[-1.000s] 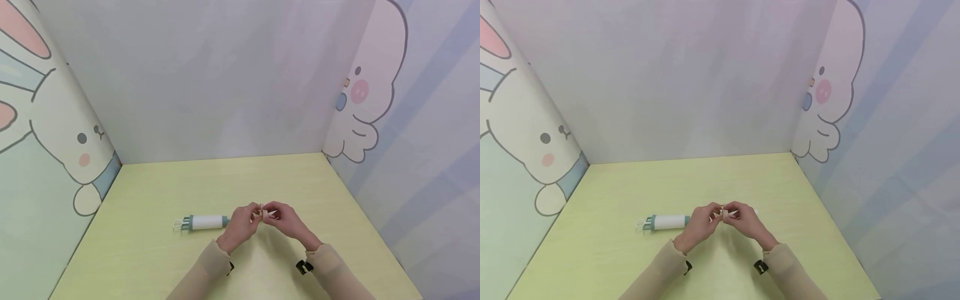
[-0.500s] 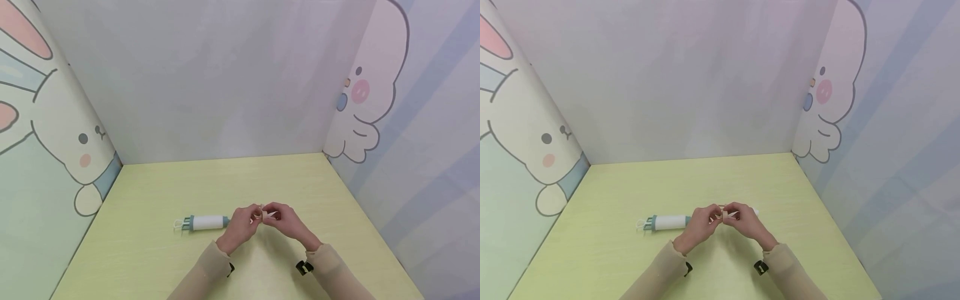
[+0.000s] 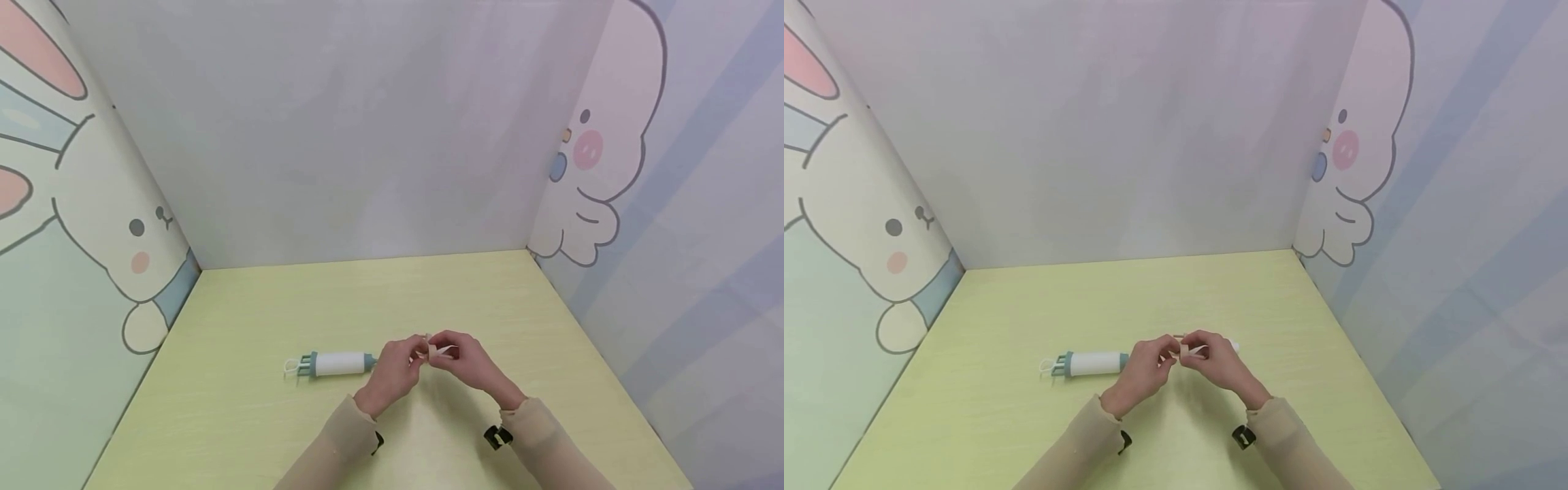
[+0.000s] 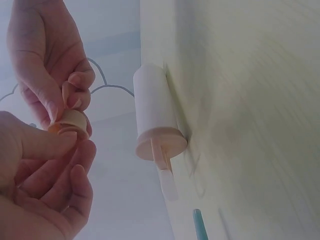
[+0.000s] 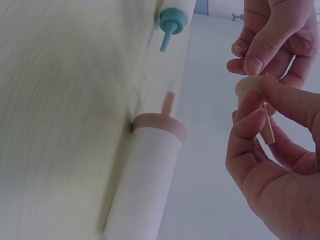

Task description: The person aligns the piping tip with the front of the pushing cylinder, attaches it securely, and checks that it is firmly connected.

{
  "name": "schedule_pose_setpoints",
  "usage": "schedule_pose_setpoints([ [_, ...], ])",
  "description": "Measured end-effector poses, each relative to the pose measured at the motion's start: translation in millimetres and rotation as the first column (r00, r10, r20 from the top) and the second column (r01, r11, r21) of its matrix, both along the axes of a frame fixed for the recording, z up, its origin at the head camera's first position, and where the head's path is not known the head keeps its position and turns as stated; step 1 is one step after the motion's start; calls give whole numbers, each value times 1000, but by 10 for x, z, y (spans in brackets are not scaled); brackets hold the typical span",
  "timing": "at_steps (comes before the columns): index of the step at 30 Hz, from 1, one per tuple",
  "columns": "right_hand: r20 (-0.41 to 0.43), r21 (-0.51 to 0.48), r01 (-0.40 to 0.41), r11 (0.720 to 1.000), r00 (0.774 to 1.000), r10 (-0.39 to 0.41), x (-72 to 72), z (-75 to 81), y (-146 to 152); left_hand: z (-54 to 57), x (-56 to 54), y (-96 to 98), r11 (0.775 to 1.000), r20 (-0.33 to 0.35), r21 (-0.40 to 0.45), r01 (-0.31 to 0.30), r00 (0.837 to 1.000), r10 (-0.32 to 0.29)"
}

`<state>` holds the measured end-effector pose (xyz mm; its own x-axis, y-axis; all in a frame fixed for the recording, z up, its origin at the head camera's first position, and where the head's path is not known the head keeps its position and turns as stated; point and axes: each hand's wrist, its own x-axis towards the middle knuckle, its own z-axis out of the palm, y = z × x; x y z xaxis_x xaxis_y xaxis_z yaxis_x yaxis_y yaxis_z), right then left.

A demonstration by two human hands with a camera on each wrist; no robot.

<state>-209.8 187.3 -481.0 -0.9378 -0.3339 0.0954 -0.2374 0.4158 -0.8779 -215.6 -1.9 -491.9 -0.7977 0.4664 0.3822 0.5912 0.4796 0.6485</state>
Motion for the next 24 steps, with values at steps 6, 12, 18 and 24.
schedule_pose_setpoints([
  [6, 2, 3, 3, 1000, 1000, -3, 24, 45, -32, -5, -13, 7, 1000, -1, 22, -13, 1000, 13],
  [12, 8, -24, -28, 999, 1000, 29, 125, 229, -84, -30, -23, 3, 999, -15, 52, -3, 1000, 4],
  [18, -31, 3, -31, 1000, 999, 31, 57, 94, -34, -52, -38, -6, 997, -56, 63, 35, 998, -32],
  [24, -45, 9, -27, 1000, 999, 27, 5, -28, 13, -36, -31, -13, 996, -61, 64, 65, 996, -61],
])
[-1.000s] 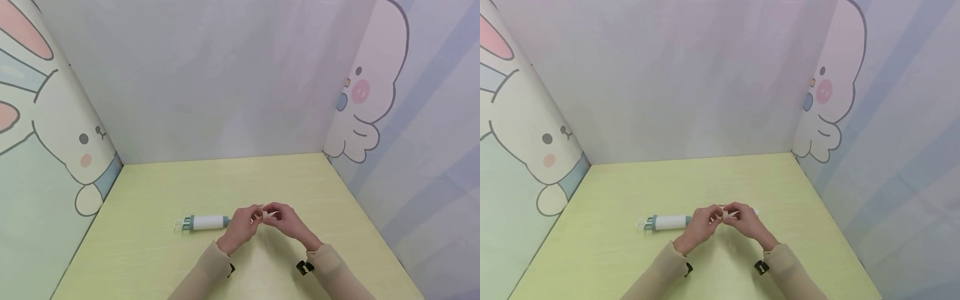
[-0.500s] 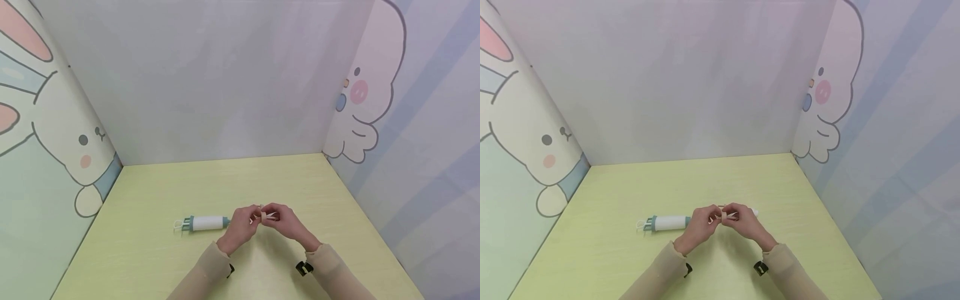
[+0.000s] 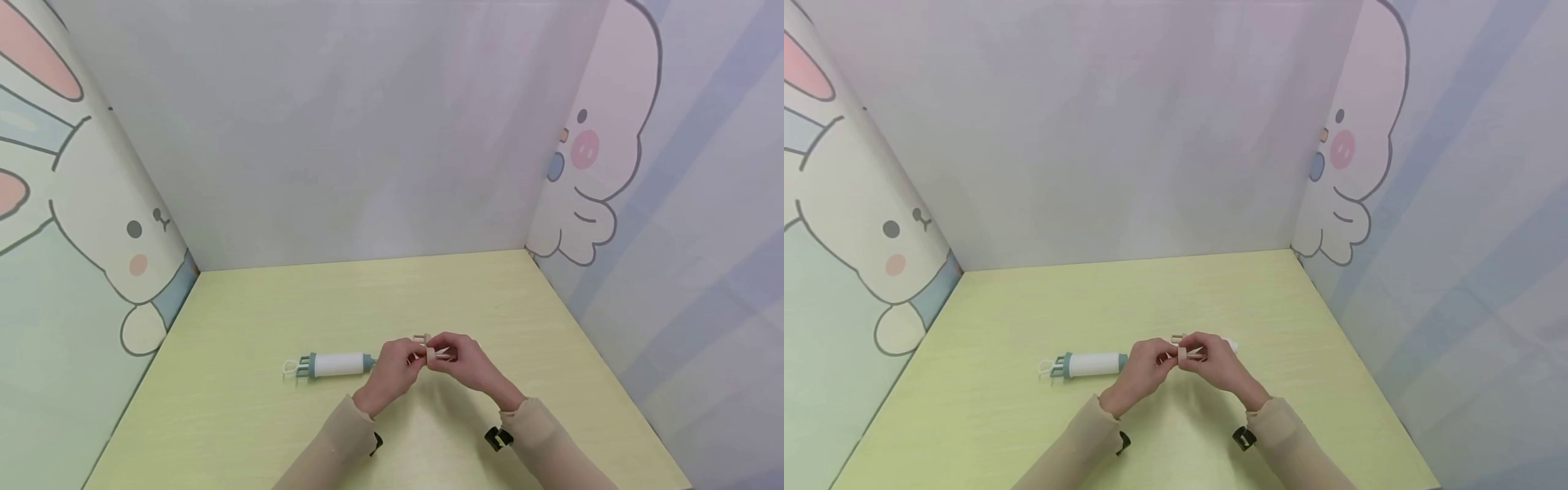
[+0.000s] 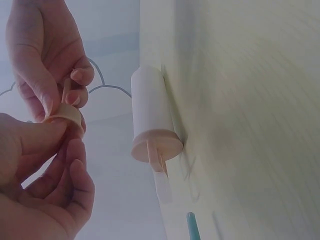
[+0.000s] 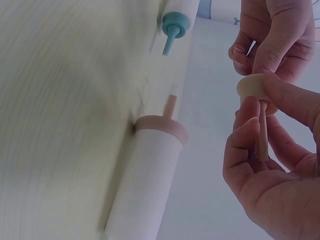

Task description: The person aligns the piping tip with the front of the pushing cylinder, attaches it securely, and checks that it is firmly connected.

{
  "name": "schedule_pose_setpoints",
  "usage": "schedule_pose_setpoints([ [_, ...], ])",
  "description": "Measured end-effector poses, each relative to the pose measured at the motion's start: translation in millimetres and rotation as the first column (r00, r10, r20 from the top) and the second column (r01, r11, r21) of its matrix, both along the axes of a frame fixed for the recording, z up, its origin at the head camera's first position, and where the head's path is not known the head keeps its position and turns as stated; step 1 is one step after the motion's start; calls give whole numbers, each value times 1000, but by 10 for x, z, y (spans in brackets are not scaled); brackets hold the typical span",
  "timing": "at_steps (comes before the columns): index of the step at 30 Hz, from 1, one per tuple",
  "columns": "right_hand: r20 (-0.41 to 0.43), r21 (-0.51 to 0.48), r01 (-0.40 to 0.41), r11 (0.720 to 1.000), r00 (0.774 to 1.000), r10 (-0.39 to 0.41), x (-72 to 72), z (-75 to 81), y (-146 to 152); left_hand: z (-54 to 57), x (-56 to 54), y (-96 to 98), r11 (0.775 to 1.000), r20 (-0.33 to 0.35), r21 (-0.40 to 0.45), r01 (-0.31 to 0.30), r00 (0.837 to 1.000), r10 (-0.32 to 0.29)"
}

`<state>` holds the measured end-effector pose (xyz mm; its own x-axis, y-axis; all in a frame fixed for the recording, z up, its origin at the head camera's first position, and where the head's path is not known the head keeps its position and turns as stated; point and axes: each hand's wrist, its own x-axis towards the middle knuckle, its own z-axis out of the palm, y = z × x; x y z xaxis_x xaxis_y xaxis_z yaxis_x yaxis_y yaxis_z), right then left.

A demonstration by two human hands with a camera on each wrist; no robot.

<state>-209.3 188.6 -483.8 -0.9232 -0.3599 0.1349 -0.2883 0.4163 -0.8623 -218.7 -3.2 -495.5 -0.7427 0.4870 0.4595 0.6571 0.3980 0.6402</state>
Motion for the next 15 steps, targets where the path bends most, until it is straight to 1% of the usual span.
schedule_pose_setpoints([
  [3, 1, -30, -15, 999, 1000, 15, 4, -7, 10, 13, 4, 3, 1000, 12, -11, 0, 1000, 0],
  [7, 16, -65, -27, 998, 999, 28, 7, -6, 14, 11, 1, 9, 1000, 5, -28, -8, 1000, 8],
  [11, 28, -60, -28, 998, 999, 29, 11, -3, 18, 7, -6, 12, 1000, -7, -25, 2, 1000, -2],
  [15, 26, -56, -28, 998, 999, 30, 16, -1, 27, 9, -6, 10, 1000, 6, -15, 22, 1000, -22],
])
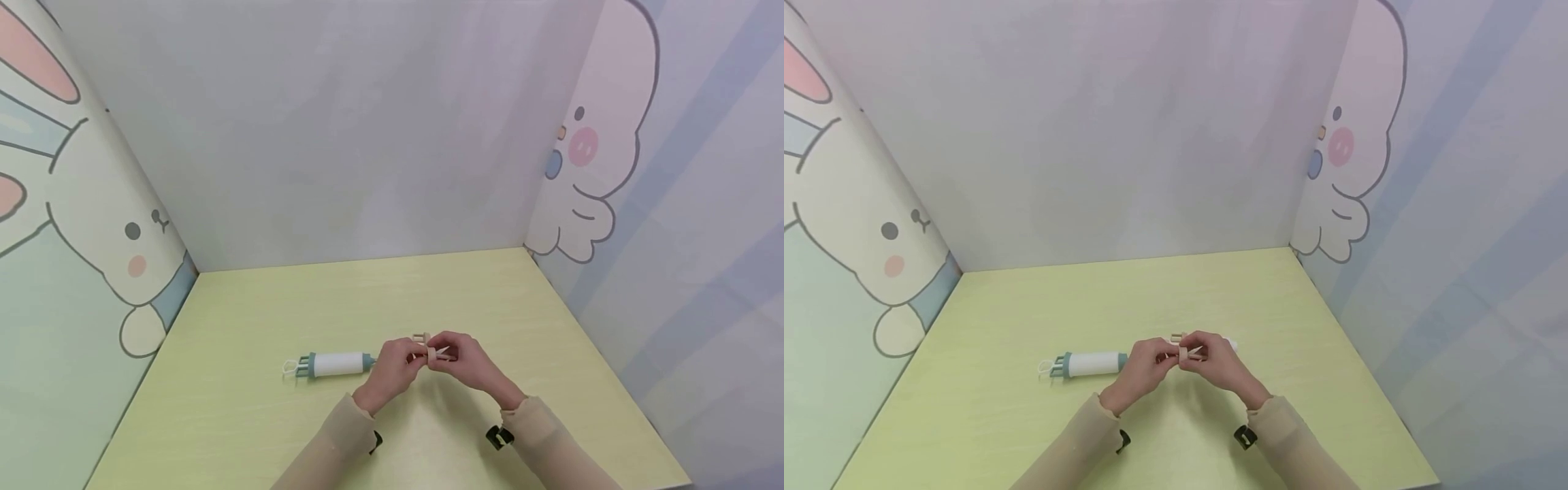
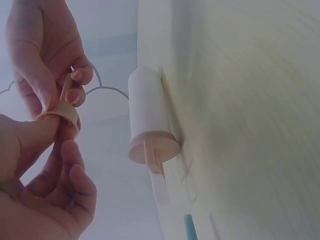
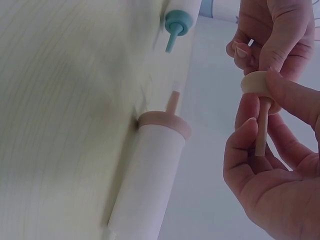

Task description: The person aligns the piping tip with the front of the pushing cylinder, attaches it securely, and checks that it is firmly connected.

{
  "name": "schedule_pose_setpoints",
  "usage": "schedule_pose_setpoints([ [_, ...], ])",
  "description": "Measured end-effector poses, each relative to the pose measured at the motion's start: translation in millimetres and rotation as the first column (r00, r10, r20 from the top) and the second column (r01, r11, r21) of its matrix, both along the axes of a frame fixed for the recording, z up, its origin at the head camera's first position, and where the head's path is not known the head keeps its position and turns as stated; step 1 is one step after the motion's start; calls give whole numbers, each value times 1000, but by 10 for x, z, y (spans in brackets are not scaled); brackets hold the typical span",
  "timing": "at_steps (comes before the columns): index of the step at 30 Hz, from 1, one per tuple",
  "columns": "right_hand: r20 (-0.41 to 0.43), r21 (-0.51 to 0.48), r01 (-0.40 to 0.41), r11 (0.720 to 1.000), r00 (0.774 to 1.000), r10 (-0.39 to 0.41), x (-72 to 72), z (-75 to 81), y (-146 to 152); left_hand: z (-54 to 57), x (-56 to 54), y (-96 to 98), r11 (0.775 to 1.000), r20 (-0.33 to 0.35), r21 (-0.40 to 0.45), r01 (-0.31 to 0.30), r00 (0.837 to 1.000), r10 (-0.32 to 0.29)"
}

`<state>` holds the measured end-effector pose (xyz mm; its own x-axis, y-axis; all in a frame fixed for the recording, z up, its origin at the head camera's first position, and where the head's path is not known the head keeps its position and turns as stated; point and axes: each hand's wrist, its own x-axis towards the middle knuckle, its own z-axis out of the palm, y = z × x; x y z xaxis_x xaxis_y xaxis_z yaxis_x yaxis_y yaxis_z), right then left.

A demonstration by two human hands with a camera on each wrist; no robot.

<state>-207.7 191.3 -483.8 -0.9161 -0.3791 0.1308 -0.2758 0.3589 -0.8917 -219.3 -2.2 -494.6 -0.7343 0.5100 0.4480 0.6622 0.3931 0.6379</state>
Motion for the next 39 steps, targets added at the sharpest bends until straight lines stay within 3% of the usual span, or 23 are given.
schedule_pose_setpoints([
  [6, -6, -18, -6, 1000, 1000, 6, -4, -7, 14, -5, 17, 2, 1000, 23, 24, -3, 1000, 3],
  [16, 9, -20, -13, 1000, 1000, 13, -5, 1, -4, -37, 13, 19, 998, -39, 19, -59, 997, 60],
  [19, 11, -11, -13, 1000, 1000, 13, 47, 114, -39, -42, 12, 17, 998, -41, 12, -64, 997, 65],
  [21, 13, -10, -16, 1000, 1000, 17, 47, 110, -36, -43, 12, 18, 998, -38, 3, -65, 997, 65],
  [26, 15, -23, -14, 1000, 1000, 14, 3, -24, 22, -62, -2, 36, 998, -42, -26, -53, 998, 52],
  [32, 6, -25, -1, 1000, 1000, 1, 11, -67, 55, -105, -16, 49, 998, -21, -31, -48, 999, 48],
  [35, -18, 2, 16, 1000, 1000, -16, 14, -84, 90, -107, -16, 49, 996, -15, -35, -81, 997, 81],
  [39, -29, 38, 55, 998, 998, -54, 16, -116, 159, -106, -25, 53, 977, -76, -119, -179, 982, 171],
])
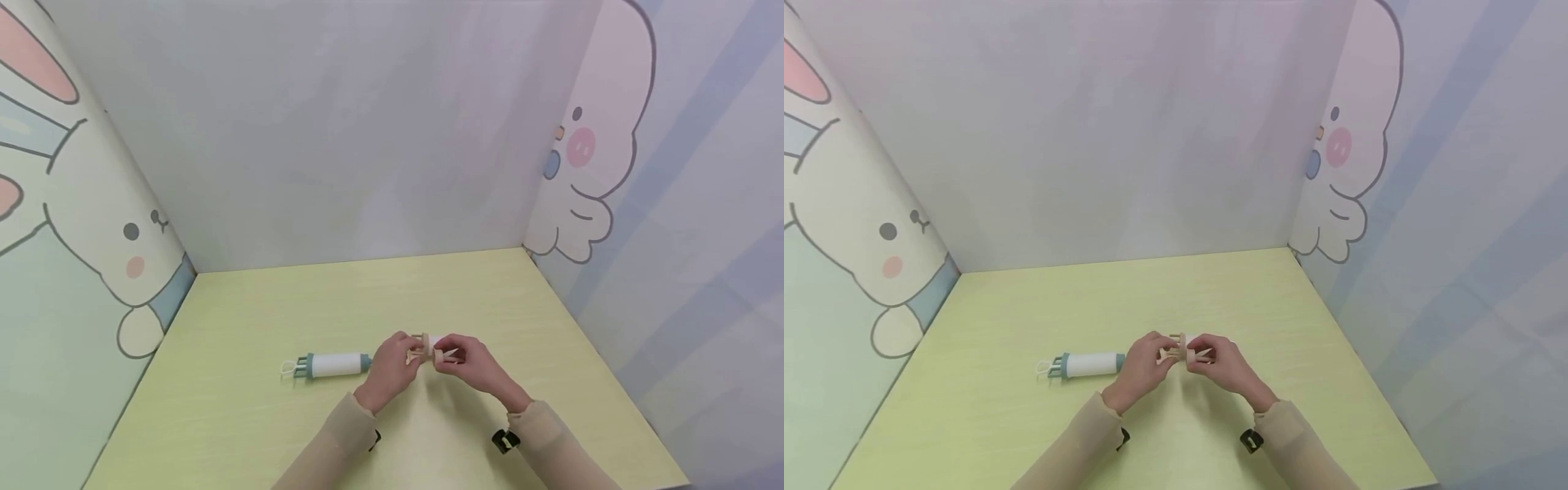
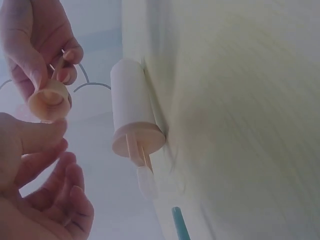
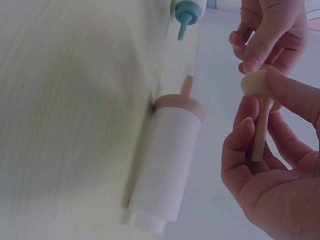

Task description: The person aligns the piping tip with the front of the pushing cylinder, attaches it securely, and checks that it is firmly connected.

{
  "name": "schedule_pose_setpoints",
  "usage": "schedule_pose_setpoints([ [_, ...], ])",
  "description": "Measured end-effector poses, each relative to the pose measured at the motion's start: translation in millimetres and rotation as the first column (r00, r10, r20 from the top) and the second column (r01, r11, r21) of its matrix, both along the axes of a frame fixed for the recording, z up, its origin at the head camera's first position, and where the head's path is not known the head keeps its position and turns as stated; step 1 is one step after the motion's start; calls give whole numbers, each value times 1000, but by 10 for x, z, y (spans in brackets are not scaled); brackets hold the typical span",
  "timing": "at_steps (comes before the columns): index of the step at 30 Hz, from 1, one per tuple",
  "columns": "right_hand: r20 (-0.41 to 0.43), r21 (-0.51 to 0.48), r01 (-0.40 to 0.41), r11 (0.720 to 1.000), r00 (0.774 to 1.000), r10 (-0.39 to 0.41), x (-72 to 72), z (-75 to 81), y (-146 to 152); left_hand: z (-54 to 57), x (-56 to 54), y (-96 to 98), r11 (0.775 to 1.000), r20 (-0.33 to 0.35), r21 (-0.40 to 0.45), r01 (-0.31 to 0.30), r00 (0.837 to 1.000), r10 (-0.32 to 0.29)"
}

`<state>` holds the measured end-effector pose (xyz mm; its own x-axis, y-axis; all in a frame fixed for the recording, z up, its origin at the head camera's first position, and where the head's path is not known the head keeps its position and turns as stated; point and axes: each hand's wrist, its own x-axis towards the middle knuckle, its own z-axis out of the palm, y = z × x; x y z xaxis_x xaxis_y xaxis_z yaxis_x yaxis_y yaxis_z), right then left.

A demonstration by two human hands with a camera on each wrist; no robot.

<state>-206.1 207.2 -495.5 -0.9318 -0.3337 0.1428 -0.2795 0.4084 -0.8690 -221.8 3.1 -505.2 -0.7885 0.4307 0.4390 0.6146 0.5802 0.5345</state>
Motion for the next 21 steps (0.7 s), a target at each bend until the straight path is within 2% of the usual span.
schedule_pose_setpoints([
  [2, 9, 4, 16, 1000, 1000, -16, 4, -21, 41, -5, -16, 19, 996, -35, -79, -47, 998, 44],
  [4, 12, 1, 24, 1000, 1000, -24, 5, -46, 72, -27, -54, 49, 980, -68, -176, -88, 995, 77],
  [6, 12, -12, 27, 1000, 1000, -26, 3, -66, 86, -50, -106, 90, 962, -87, -252, -105, 993, 85],
  [9, 1, -22, 30, 999, 1000, -30, 14, -65, 78, -70, -190, 167, 936, -77, -336, -106, 993, 85],
  [12, 4, -22, 34, 999, 999, -34, 54, -19, 56, -105, -270, 248, 916, -52, -387, -102, 995, 89],
  [15, 6, -12, 35, 999, 999, -35, 128, 92, 36, -166, -338, 326, 895, -40, -431, -116, 993, 110],
  [21, 22, 2, 30, 1000, 999, -30, 238, 286, 33, -264, -421, 440, 880, -12, -463, -101, 994, 108],
])
